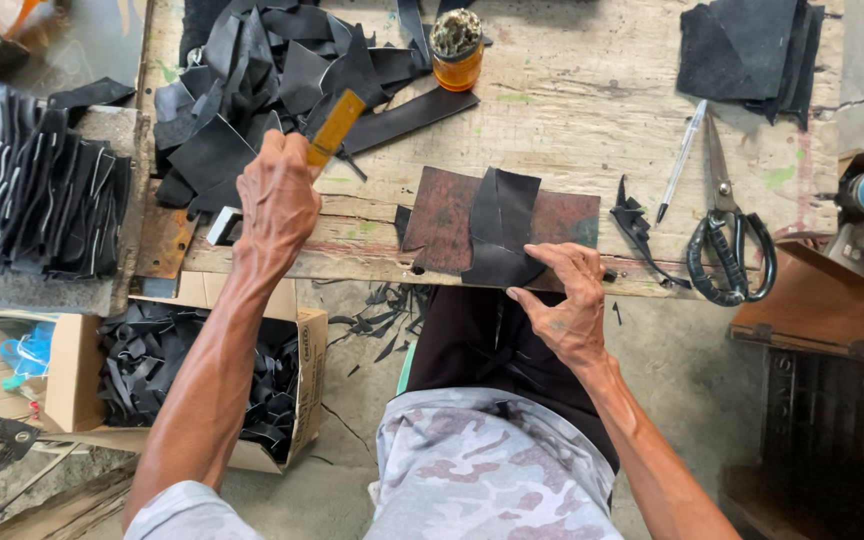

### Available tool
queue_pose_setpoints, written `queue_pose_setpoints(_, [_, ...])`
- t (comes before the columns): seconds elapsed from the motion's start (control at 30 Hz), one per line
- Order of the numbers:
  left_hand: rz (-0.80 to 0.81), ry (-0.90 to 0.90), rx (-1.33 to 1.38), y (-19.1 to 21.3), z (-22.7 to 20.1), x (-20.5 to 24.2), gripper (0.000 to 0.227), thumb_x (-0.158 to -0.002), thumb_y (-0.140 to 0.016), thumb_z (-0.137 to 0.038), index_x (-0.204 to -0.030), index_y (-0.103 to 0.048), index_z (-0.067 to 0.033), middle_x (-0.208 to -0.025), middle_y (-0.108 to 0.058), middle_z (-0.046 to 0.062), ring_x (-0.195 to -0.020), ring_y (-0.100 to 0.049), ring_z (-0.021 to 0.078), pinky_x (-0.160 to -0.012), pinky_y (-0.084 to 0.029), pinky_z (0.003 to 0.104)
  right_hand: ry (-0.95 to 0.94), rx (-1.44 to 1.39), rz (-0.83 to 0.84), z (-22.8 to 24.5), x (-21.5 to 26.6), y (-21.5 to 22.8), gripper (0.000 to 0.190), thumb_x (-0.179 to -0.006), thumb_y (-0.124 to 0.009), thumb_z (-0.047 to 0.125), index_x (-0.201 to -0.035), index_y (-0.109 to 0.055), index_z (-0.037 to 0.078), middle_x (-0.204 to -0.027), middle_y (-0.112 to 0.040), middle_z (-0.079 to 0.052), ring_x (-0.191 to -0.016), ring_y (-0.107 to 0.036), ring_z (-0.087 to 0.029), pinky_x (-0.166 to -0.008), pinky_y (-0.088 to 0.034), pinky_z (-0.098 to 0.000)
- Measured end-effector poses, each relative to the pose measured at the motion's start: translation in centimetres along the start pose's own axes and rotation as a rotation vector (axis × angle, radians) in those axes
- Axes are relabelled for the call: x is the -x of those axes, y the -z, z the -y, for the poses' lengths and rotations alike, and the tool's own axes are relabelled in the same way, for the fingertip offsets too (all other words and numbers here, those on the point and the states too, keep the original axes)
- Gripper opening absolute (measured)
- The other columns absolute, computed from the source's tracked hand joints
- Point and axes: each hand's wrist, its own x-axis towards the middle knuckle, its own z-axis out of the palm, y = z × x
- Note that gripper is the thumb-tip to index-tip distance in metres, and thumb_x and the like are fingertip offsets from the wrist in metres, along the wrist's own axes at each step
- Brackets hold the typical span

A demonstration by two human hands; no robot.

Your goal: The person processes various black leather pieces by hand and using shears, applying a liquid from a jar with their fingers, marking a piece with a pen and ruler, and cutting along the lines.

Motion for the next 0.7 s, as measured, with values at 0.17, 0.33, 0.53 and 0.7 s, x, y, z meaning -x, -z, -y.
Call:
queue_pose_setpoints(0.17, [0.028,0.104,0.189,2.9,-1.6,0.3,0.023,-0.107,-0.067,-0.013,-0.108,-0.051,0.0038,-0.103,-0.069,0.024,-0.080,-0.071,0.0357,-0.065,-0.057,0.046,-0.003,-0.052,0.028,-0.3,0.2,0.8,0.061,-0.067,-0.087,0.001,-0.124,-0.067,0.007,-0.117,-0.070,-0.007,-0.117,-0.061,-0.029,-0.103,-0.044,-0.0412])
queue_pose_setpoints(0.33, [-0.006,0.015,0.509,5.4,-3.7,2.2,0.019,-0.105,-0.063,-0.005,-0.114,-0.048,0.0044,-0.106,-0.073,0.024,-0.093,-0.076,0.0318,-0.074,-0.061,0.040,-0.129,-0.236,0.006,-0.8,0.2,1.6,0.045,-0.083,-0.074,-0.009,-0.125,-0.067,0.006,-0.120,-0.067,-0.011,-0.114,-0.066,-0.025,-0.095,-0.056,-0.0327])
queue_pose_setpoints(0.53, [0.377,0.208,0.713,4.5,-8.7,4.6,0.051,-0.095,-0.066,-0.008,-0.145,-0.054,-0.0052,-0.093,-0.075,0.013,-0.073,-0.072,0.0208,-0.059,-0.061,0.031,-0.073,-0.158,-0.016,-0.9,-0.1,1.4,0.033,-0.086,-0.074,-0.006,-0.117,-0.072,0.004,-0.117,-0.071,-0.010,-0.116,-0.064,-0.027,-0.098,-0.053,-0.0355])
queue_pose_setpoints(0.7, [0.427,0.175,0.821,0.5,-14.7,6.4,0.068,-0.085,-0.070,-0.006,-0.149,-0.048,-0.0074,-0.089,-0.071,0.012,-0.072,-0.068,0.0182,-0.060,-0.061,0.031,-0.020,-0.122,-0.030,-0.9,-0.1,1.1,0.028,-0.087,-0.076,-0.001,-0.115,-0.073,0.004,-0.117,-0.072,-0.009,-0.116,-0.062,-0.028,-0.102,-0.050,-0.0377])
